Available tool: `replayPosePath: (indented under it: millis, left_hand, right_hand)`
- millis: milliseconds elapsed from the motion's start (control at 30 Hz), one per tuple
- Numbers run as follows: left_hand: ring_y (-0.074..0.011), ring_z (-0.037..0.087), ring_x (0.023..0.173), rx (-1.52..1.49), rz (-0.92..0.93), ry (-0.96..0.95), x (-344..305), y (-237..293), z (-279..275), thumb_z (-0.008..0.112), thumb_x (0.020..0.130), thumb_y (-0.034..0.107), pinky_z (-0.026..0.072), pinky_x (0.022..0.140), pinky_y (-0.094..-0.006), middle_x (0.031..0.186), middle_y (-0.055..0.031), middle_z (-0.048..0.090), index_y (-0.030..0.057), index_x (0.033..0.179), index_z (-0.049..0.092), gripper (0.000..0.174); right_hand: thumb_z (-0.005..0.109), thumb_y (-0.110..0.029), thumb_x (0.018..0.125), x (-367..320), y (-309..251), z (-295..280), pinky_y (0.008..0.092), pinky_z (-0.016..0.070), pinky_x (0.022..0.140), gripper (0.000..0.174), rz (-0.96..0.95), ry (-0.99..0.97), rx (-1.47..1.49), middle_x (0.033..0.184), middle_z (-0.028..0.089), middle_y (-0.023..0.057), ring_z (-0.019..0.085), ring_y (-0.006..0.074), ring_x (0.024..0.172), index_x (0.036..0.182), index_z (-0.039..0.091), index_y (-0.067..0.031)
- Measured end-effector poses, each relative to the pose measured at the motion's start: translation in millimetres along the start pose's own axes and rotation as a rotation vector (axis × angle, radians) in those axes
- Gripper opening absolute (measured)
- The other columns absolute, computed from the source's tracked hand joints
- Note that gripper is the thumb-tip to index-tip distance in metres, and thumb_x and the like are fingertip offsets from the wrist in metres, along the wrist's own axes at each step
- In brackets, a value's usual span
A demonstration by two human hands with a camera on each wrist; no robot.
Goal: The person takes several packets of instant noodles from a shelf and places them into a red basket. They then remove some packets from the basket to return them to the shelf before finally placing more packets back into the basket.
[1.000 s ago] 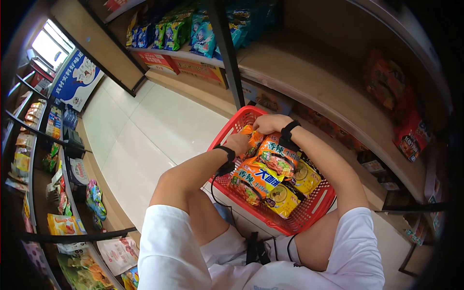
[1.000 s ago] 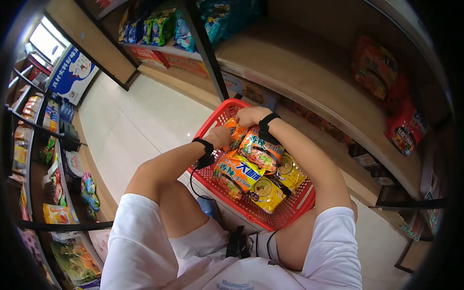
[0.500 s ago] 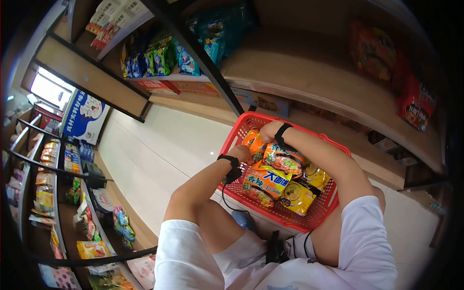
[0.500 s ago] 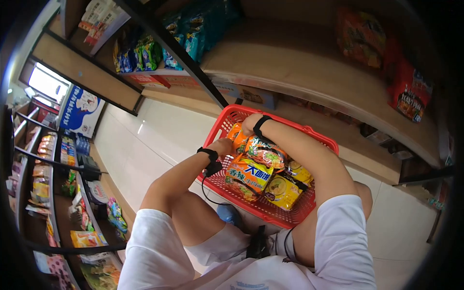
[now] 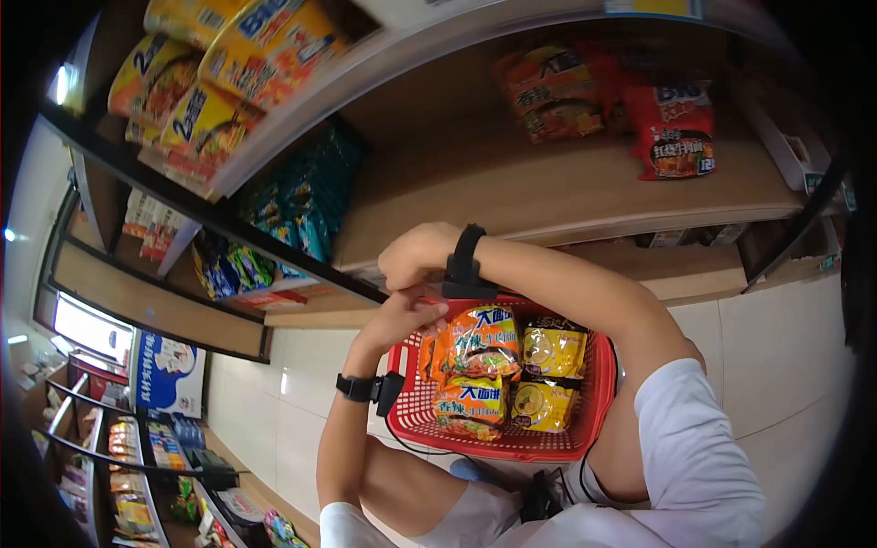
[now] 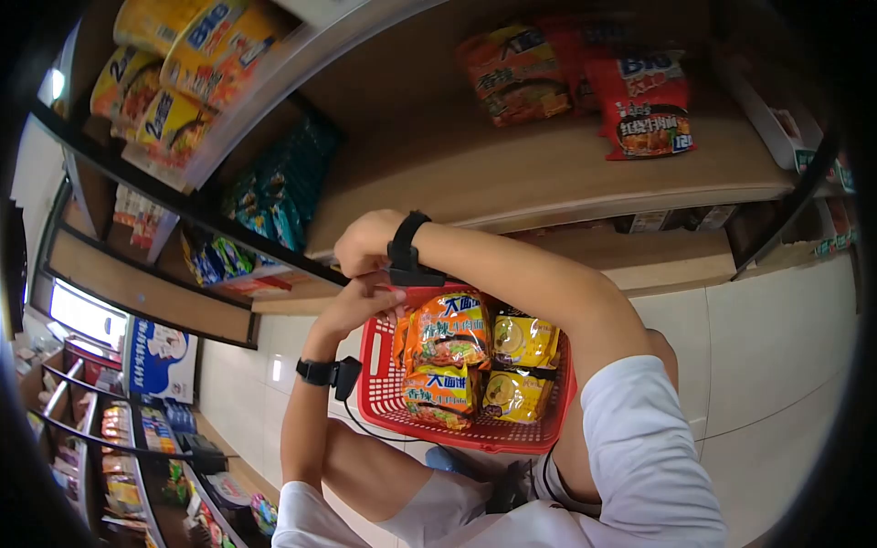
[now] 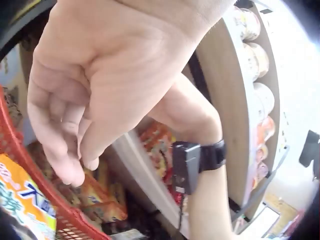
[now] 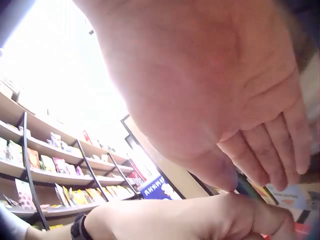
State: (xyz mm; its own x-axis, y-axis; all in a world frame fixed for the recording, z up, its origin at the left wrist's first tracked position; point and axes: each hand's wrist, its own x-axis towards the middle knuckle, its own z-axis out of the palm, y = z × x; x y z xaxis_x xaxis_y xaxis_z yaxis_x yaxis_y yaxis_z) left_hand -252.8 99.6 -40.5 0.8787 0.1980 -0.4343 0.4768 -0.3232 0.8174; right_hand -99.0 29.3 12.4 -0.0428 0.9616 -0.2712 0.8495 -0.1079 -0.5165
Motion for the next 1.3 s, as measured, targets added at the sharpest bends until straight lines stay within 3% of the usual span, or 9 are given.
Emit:
replayPosePath:
  millis: [167,367,467,567,700,733,867,1000,1300]
  left_hand:
    - [-0.0163,0.069,0.087,-0.154,0.127,0.01,-11.1,99.3,15.2,0.058,0.102,0.023,0.0548,0.079,-0.0284,0.1,-0.0135,0.07,-0.0007,0.115,0.059,0.027]
    - [-0.02,0.067,0.102,-0.29,0.279,0.144,48.6,193.8,15.2,0.056,0.101,0.021,0.0543,0.084,-0.0303,0.119,-0.0143,0.067,0.0001,0.129,0.054,0.035]
    - [-0.0222,0.066,0.107,-0.27,0.253,0.218,107.7,219.6,7.8,0.056,0.1,0.019,0.0544,0.087,-0.0315,0.122,-0.0123,0.066,0.0027,0.129,0.056,0.033]
    - [-0.0217,0.065,0.107,-0.237,0.264,0.313,156.0,229.8,12.9,0.059,0.098,0.02,0.0536,0.09,-0.0336,0.12,-0.0076,0.065,0.009,0.126,0.059,0.03]
    - [-0.0201,0.06,0.112,-0.113,0.279,0.32,198.1,234.6,19.8,0.063,0.095,0.023,0.0508,0.094,-0.0366,0.12,-0.0041,0.062,0.0144,0.123,0.06,0.03]
    - [-0.0197,0.059,0.113,-0.103,0.294,0.321,213.3,228.9,17.5,0.064,0.094,0.023,0.0499,0.095,-0.0371,0.121,-0.0036,0.062,0.015,0.124,0.06,0.031]
    - [-0.0173,0.055,0.116,-0.081,0.364,0.179,216.6,241.4,36.3,0.069,0.09,0.026,0.0474,0.096,-0.0365,0.124,-0.0024,0.059,0.0161,0.124,0.06,0.037]
    - [-0.0137,0.056,0.106,-0.196,0.467,0.184,237.3,232.9,52.9,0.072,0.086,0.027,0.0467,0.091,-0.0321,0.115,-0.0013,0.061,0.0144,0.12,0.062,0.038]
    - [-0.0054,0.053,0.07,-0.201,0.328,0.13,247.2,218.9,44.1,0.065,0.084,0.012,0.0373,0.057,-0.02,0.088,0.0023,0.061,0.012,0.097,0.065,0.013]
  right_hand:
    - [0.056,-0.022,0.084,-66.0,26.9,-62.7,0.0409,0.0559,0.076,0.035,-0.134,0.054,0.141,0.099,0.074,0.0155,0.071,0.0286,0.088,0.107,0.074,-0.0026]
    - [0.06,-0.027,0.087,-116.2,100.4,-99.2,0.0484,0.055,0.088,0.034,0.29,0.818,-0.064,0.118,0.07,0.0166,0.069,0.0368,0.105,0.111,0.074,-0.0077]
    - [0.058,-0.032,0.088,-111.3,163.4,-116.9,0.0485,0.0497,0.097,0.041,0.385,0.988,-0.055,0.121,0.063,0.0287,0.064,0.0423,0.11,0.12,0.067,-0.0083]
    - [0.061,-0.031,0.087,-112.6,195.9,-110.5,0.0519,0.0478,0.099,0.037,0.591,1.274,0.053,0.112,0.066,0.0299,0.062,0.0429,0.113,0.117,0.067,-0.0101]
    - [0.07,-0.035,0.08,-124.2,208.3,-89.4,0.0546,0.042,0.105,0.047,0.607,1.434,-0.232,0.139,0.052,0.0238,0.05,0.0414,0.129,0.121,0.064,-0.0133]
    - [0.071,-0.034,0.081,-141.0,207.0,-95.2,0.0504,0.0457,0.102,0.049,0.52,1.199,-0.104,0.137,0.056,0.0198,0.056,0.0384,0.125,0.124,0.066,-0.0117]
    - [0.077,-0.04,0.076,-135.8,223.4,-89.1,0.0474,0.0488,0.098,0.067,0.622,1.342,-0.277,0.142,0.047,0.0239,0.051,0.0377,0.129,0.132,0.058,-0.008]
    - [0.079,-0.028,0.074,-156.1,209.5,-93.6,0.0474,0.048,0.101,0.074,0.528,1.38,-0.088,0.141,0.046,0.023,0.048,0.039,0.13,0.138,0.049,-0.0052]
    - [0.081,-0.032,0.075,-147.9,227.4,-88.2,0.047,0.0518,0.097,0.076,0.402,1.424,-0.091,0.146,0.04,0.023,0.058,0.0418,0.119,0.139,0.05,-0.0073]
